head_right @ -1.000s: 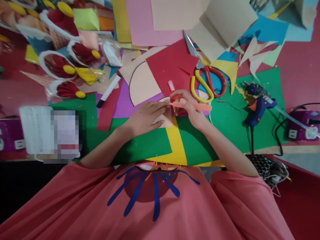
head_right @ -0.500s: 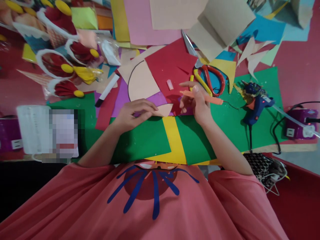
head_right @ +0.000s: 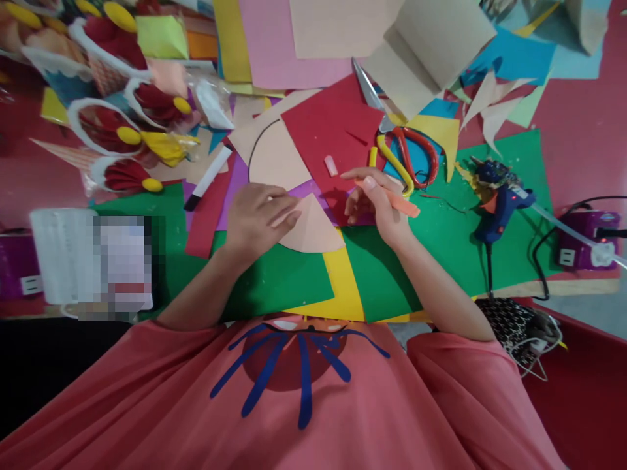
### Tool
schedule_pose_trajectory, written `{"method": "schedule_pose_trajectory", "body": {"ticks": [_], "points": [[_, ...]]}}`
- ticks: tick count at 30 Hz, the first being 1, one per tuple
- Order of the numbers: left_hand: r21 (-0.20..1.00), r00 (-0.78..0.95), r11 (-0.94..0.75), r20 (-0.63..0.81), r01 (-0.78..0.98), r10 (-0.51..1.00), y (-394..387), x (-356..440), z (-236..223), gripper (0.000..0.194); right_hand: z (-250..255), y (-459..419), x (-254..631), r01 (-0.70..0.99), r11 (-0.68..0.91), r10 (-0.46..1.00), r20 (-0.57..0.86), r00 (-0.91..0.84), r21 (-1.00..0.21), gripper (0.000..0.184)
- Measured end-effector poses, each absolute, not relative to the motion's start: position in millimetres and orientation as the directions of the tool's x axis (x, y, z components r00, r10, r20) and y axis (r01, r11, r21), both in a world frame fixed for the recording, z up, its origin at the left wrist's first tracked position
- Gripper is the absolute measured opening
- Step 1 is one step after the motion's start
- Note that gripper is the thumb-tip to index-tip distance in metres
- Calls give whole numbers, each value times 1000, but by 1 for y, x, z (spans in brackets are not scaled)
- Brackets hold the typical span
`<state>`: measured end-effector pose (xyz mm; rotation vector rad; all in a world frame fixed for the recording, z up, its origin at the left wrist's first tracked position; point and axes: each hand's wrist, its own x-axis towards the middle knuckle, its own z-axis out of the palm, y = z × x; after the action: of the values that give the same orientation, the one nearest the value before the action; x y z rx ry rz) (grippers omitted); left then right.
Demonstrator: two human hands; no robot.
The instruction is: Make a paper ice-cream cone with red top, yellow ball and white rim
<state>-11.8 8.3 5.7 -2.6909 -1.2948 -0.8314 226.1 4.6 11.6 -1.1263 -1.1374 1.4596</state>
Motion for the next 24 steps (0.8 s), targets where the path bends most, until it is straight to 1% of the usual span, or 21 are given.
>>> {"method": "schedule_pose_trajectory", "body": {"ticks": [2, 3, 5, 7, 9, 11, 14, 16, 19, 21, 24], "points": [[129, 577, -704, 481, 698, 660, 2, -7, 7, 31, 9, 3, 226, -111, -121, 982, -102, -159, -987, 42], [124, 599, -716, 461, 687, 654, -1, -5, 6, 36, 8, 2, 226, -87, -112, 981, -96, -168, -990, 44], [131, 628, -713, 382, 689, 678, -6, -1, 4, 51, 7, 0, 225, -18, -93, 980, -88, -180, -996, 48], [166, 656, -706, 272, 688, 704, -8, 1, 1, 58, 9, -1, 224, 37, -85, 977, -90, -192, -996, 51], [208, 688, -711, 182, 672, 703, -8, 0, -2, 56, 11, -2, 222, 58, -89, 974, -99, -202, -994, 54], [236, 720, -728, 136, 644, 681, -5, -2, -5, 50, 13, -2, 222, 73, -97, 972, -110, -208, -993, 56], [282, 763, -754, 98, 594, 638, 0, -5, -8, 45, 13, -2, 223, 88, -105, 966, -123, -227, -991, 58], [317, 772, -752, 83, 578, 630, 2, -5, -8, 45, 12, -2, 224, 103, -105, 965, -126, -231, -989, 59], [349, 718, -692, 70, 632, 692, 2, -6, -6, 52, 12, -3, 224, 126, -127, 964, -153, -216, -984, 58], [363, 676, -648, 64, 669, 734, 3, -6, -4, 56, 13, -3, 223, 104, -159, 963, -178, -205, -982, 56], [386, 671, -644, 81, 661, 737, 3, -8, -1, 52, 16, -3, 221, 40, -216, 958, -219, -187, -976, 55]]}}
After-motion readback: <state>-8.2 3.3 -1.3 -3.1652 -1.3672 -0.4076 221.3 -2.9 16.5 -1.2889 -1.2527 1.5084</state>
